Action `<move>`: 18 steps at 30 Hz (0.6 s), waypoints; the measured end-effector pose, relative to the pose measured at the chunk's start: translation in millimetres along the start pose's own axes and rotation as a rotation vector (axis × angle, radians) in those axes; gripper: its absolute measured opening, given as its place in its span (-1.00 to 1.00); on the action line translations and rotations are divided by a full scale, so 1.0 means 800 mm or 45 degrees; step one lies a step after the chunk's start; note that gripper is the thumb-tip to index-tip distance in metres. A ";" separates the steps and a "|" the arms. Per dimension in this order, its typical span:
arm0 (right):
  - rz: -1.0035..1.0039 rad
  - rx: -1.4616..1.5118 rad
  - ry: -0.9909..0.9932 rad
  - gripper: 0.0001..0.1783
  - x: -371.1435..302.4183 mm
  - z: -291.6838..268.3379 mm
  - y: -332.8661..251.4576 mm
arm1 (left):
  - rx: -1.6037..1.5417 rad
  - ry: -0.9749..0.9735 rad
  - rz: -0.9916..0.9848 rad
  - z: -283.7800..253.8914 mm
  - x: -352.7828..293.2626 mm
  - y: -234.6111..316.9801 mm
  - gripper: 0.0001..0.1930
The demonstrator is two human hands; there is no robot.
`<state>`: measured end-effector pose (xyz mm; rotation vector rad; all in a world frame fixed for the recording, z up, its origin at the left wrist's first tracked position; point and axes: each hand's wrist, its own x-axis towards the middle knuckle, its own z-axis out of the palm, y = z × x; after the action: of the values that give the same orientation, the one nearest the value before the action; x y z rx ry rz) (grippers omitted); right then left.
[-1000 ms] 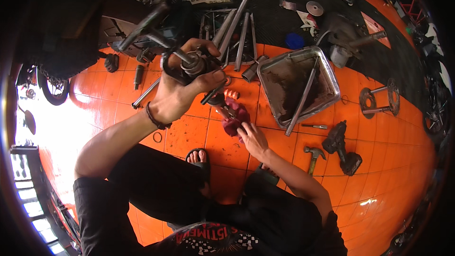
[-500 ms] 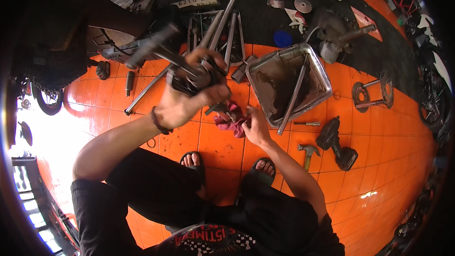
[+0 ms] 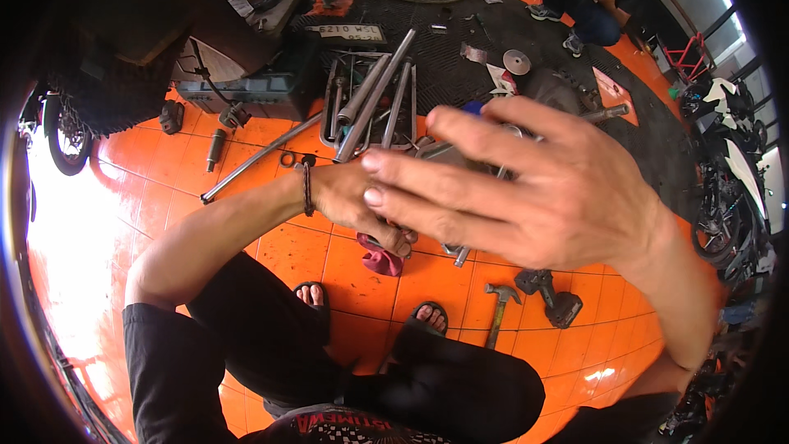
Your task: The person disassembles motorcycle fork components by hand, cleans them with a cloth, and then uses a compression tool and a screwdriver to work on the internal mechanisms.
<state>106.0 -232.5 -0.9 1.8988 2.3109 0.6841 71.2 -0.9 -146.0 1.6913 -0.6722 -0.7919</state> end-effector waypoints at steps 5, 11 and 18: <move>-0.175 -0.199 -0.235 -0.72 0.024 -0.048 -0.001 | -0.067 -0.251 0.007 0.003 0.011 0.017 -0.40; -0.263 -0.118 -0.412 -0.64 0.040 -0.059 0.000 | 0.164 -0.314 0.022 0.012 0.017 0.008 -0.28; -0.058 0.101 -0.649 -0.65 0.022 -0.068 -0.040 | 0.158 -0.288 0.358 0.043 0.038 -0.002 -0.63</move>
<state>54.3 -235.6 39.2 1.7788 2.0651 0.0809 63.1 -44.4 -159.1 1.5839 -1.1095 -0.7575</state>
